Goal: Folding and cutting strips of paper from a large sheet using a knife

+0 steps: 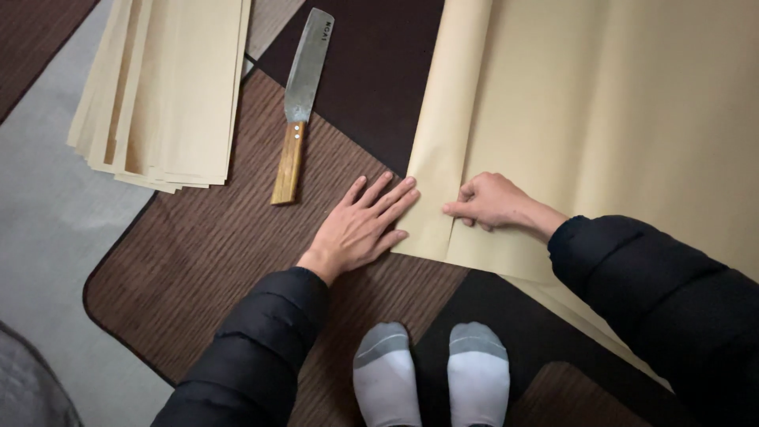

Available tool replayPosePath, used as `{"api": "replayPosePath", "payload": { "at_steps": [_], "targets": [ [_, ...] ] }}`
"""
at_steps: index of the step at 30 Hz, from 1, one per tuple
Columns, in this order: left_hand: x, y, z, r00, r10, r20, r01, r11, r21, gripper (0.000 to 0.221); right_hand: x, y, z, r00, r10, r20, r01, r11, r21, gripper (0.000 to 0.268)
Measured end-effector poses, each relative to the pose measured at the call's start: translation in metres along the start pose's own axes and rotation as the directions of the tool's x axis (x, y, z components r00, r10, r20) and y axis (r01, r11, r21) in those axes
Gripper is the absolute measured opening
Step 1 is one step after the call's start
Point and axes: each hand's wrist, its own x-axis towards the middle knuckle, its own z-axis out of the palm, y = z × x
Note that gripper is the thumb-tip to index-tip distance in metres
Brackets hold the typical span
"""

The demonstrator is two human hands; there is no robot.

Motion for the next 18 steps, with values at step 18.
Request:
{"api": "replayPosePath", "payload": {
  "at_steps": [18],
  "targets": [
    [-0.001, -0.004, 0.012, 0.999, 0.027, -0.017, -0.026, 0.999, 0.045, 0.077, -0.012, -0.006, 0.002, 0.997, 0.071, -0.006, -0.071, 0.997, -0.007, 0.035]
  ]
}}
